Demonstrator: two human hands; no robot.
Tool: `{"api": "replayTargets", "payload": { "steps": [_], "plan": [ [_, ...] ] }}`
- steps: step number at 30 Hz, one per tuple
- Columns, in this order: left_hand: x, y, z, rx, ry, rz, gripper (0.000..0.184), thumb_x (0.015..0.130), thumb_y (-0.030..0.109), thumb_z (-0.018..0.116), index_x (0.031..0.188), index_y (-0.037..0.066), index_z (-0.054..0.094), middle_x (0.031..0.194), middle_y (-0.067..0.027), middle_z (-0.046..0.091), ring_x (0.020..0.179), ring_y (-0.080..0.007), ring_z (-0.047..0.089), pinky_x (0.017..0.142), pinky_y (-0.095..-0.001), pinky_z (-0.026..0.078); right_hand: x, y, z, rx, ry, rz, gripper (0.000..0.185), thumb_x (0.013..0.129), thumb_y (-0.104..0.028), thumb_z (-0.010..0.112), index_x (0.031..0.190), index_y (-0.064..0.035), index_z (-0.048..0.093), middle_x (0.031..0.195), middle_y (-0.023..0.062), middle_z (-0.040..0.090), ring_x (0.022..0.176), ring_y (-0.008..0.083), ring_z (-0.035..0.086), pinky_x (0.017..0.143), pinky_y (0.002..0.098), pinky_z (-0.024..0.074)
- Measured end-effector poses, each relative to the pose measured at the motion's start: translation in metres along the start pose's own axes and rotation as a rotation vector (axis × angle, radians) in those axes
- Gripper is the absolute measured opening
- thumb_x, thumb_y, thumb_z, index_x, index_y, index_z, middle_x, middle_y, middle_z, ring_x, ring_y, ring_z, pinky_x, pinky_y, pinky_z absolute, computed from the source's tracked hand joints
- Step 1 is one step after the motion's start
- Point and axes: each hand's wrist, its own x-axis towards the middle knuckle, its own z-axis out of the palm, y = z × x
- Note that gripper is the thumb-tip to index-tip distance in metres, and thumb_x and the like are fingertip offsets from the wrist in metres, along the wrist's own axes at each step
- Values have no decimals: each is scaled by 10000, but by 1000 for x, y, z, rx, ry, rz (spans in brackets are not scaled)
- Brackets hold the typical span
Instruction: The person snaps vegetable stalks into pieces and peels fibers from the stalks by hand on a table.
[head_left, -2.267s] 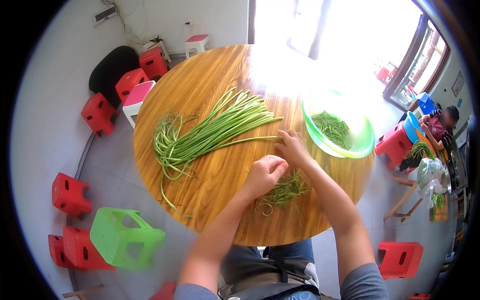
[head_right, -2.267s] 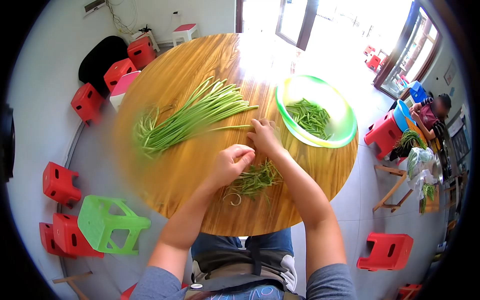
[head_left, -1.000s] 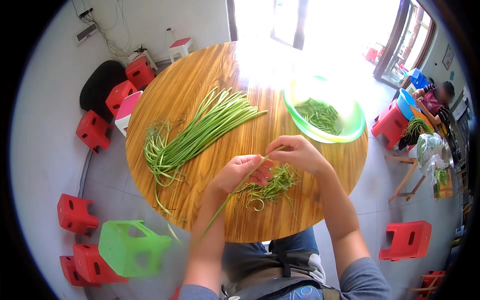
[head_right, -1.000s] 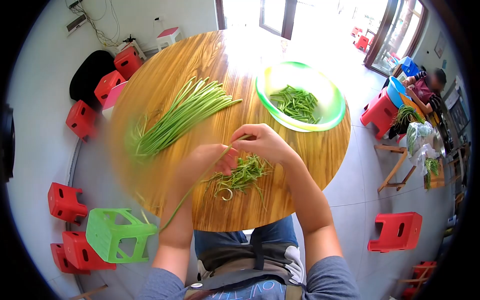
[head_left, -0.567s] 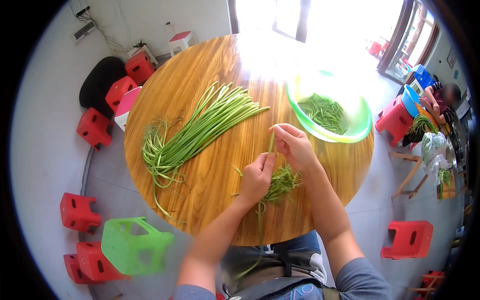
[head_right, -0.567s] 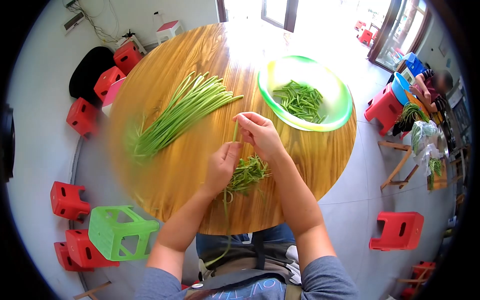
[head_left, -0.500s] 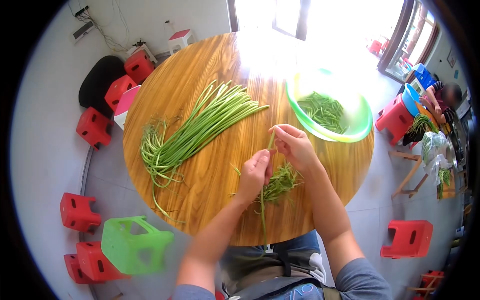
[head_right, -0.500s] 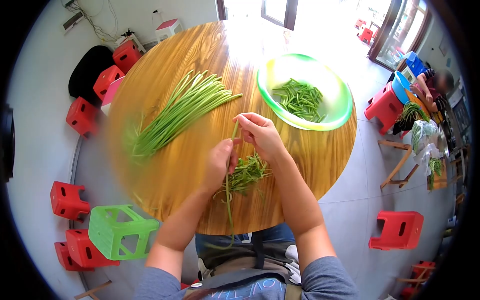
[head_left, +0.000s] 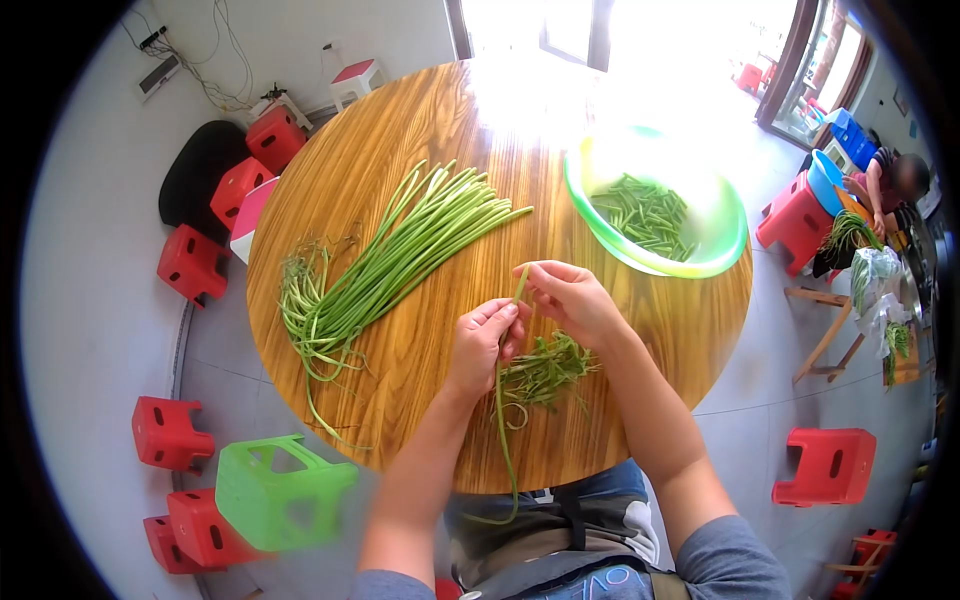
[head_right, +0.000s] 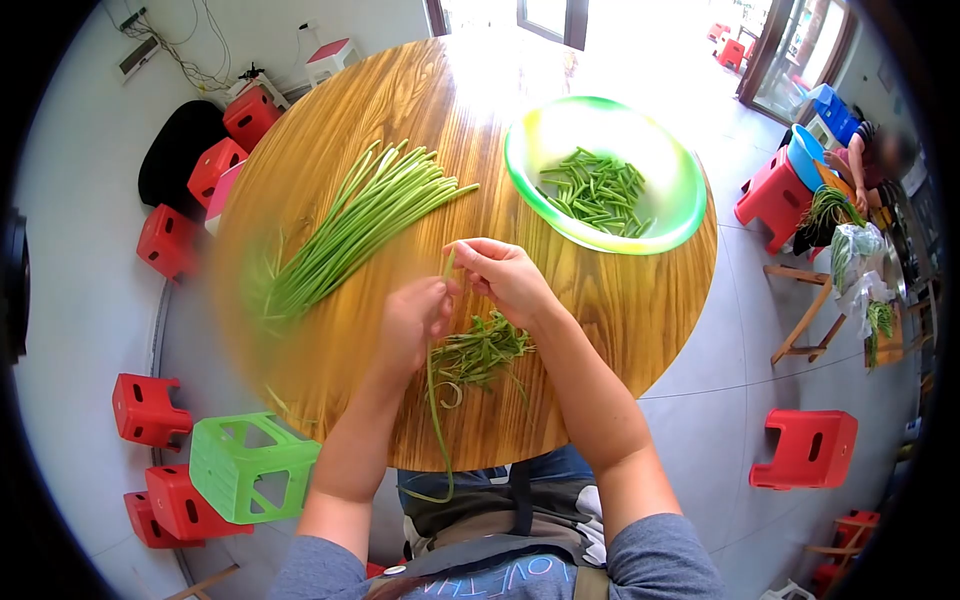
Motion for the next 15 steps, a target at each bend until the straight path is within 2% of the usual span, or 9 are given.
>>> {"api": "replayTargets", "payload": {
  "steps": [2,5,8,11,12,15],
  "plan": [
    [-2,2,4,95,46,7,193,874,137,473,875,-15,593,635,-7,508,472,-72,385,437,-203,317,1,4,0,-49,18,22,180,876,-202,594,919,-35,648,691,-43,544,619,38,472,528,185,359],
    [-3,1,3,136,81,11,193,893,136,469,859,-11,589,611,-14,511,451,-59,399,412,-195,314,-4,4,9,-259,70,-162,122,830,-121,629,911,-32,649,749,-12,571,670,66,519,566,207,411],
    [4,-8,-12,60,62,52,194,905,143,473,870,-12,585,622,-27,526,452,-56,415,406,-193,318,-3,23,14,-852,-89,-846,139,762,-40,639,900,-32,647,822,40,587,717,143,554,633,259,461],
    [4,-3,-11,-60,83,60,194,909,148,480,888,-15,582,647,-37,542,466,-59,420,419,-197,327,-8,21,23,-1023,-2,-1040,155,718,-10,630,871,-37,641,880,81,583,776,226,564,677,311,477],
    [3,1,-7,-103,95,56,194,910,149,482,893,-16,581,655,-39,547,472,-60,421,425,-197,330,-10,16,24,-1028,62,-1062,122,740,-27,624,861,-44,626,868,84,576,793,256,555,680,331,477],
    [1,5,-6,-115,41,14,197,914,144,487,1003,-24,539,694,-47,563,485,-60,417,445,-196,339,-8,12,19,-1152,117,-1083,122,755,-42,620,877,-47,613,864,88,573,798,262,559,681,341,479]
  ]
}}
